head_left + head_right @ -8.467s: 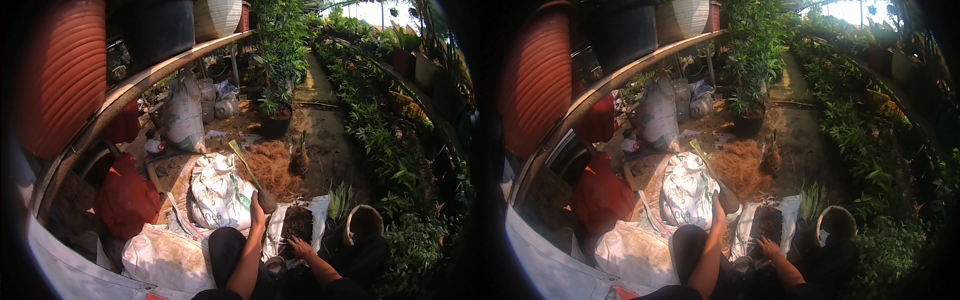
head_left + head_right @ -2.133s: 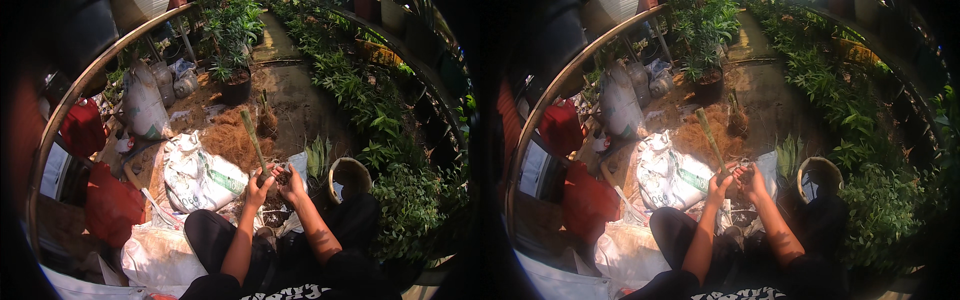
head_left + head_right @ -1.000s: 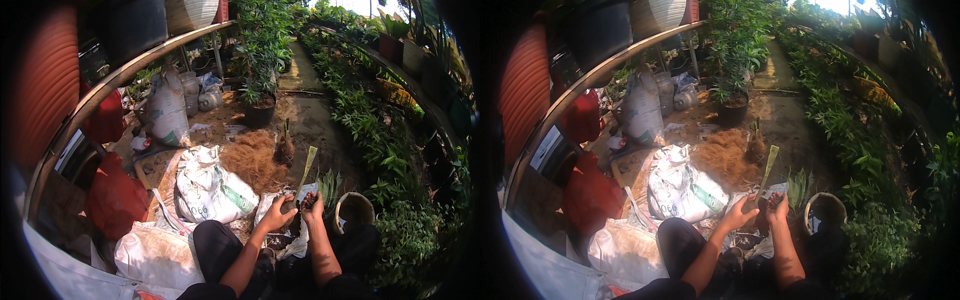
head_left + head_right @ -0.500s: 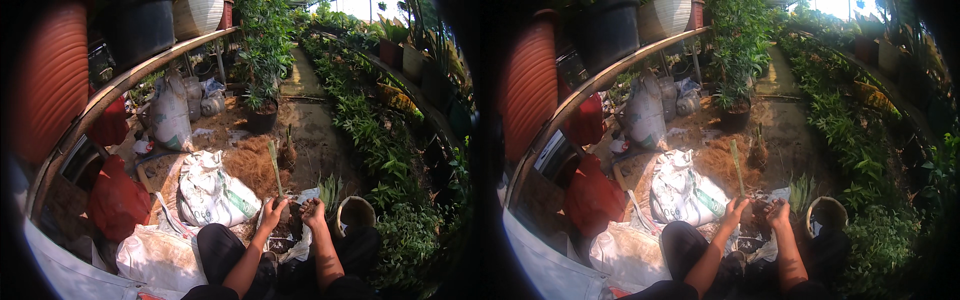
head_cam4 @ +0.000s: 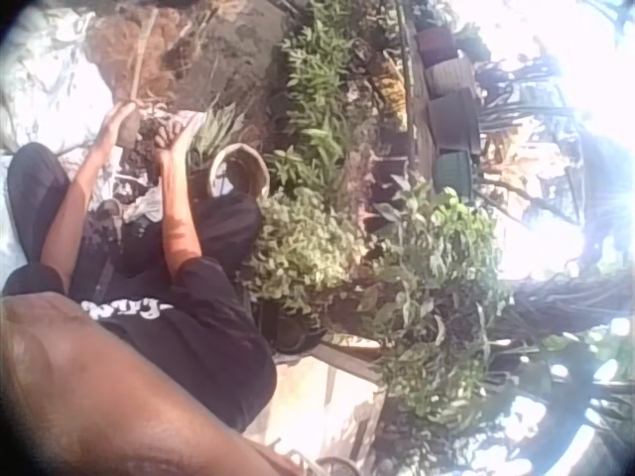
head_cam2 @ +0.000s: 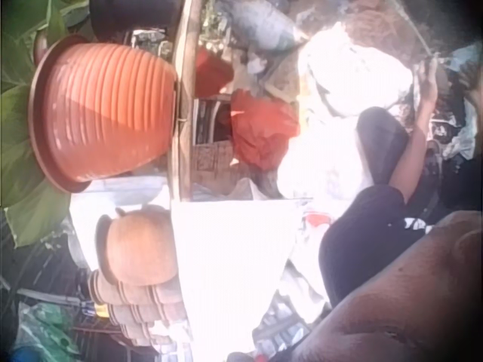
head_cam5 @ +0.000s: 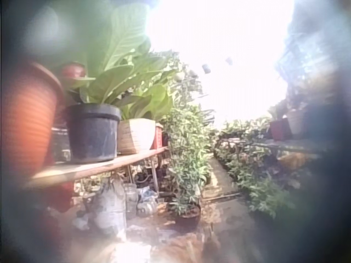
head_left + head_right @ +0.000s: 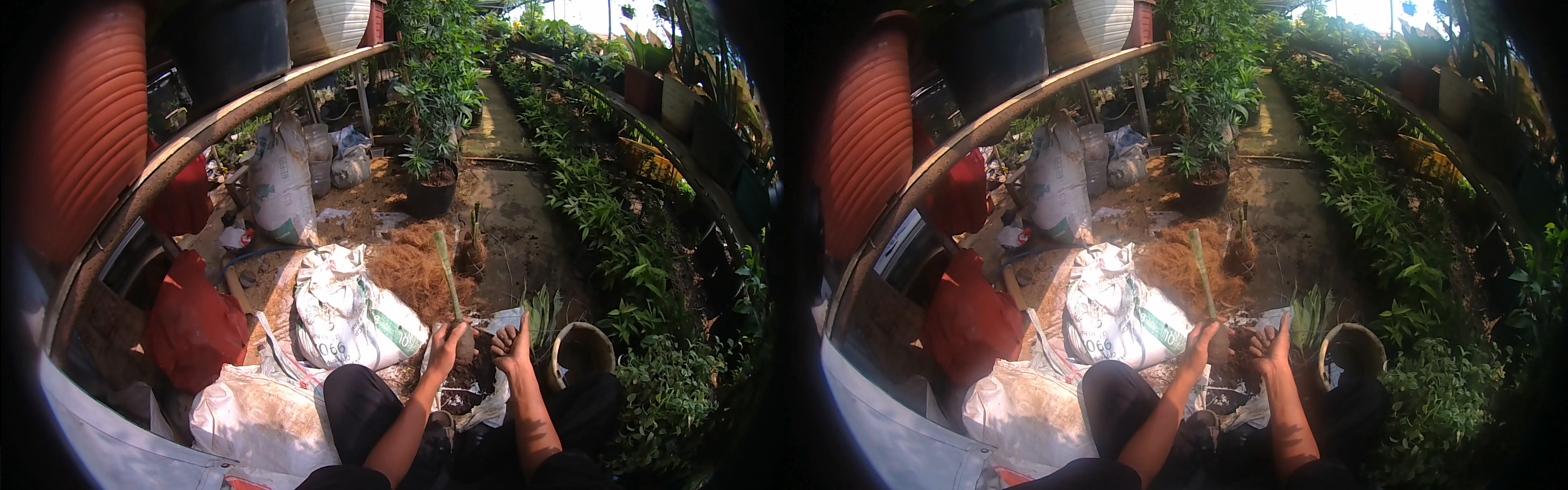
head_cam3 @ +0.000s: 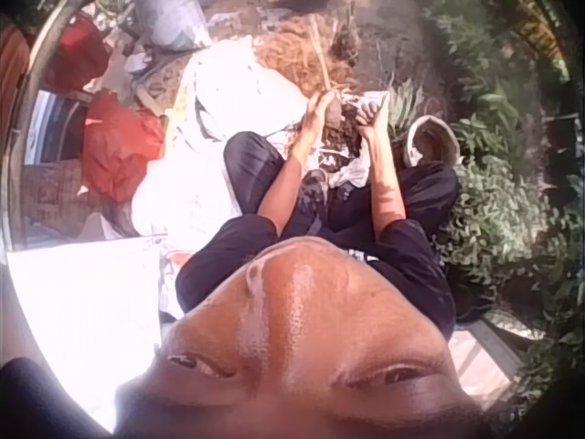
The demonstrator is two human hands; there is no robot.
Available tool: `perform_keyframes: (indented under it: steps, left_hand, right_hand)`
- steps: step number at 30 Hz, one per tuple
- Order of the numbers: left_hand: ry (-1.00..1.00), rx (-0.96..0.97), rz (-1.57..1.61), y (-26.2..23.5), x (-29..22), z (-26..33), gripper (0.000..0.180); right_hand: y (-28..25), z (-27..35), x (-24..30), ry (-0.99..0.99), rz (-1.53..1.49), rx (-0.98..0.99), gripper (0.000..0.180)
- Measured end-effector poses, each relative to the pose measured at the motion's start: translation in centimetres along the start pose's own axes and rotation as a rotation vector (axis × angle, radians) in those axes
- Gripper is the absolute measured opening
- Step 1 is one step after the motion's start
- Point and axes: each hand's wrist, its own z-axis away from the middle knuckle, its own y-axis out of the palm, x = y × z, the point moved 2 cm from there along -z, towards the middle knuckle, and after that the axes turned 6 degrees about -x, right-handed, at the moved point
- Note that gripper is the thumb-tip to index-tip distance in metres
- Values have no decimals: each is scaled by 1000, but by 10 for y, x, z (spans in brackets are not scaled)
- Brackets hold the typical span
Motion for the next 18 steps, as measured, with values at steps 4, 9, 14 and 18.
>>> perform_keyframes:
  steps: [4,9,14,18]
  left_hand:
    - [27,28,13,2,-3,2,36]
    - [27,52,21,6,-3,2,35]
    - [25,36,35,0,-4,2,35]
    - [31,49,33,2,-5,3,34]
  right_hand:
    - [0,7,6,-34,73,8,57]
    - [4,-7,1,-85,-54,-79,39]
    - [27,18,-5,-46,179,11,23]
    - [27,20,-5,58,141,126,40]
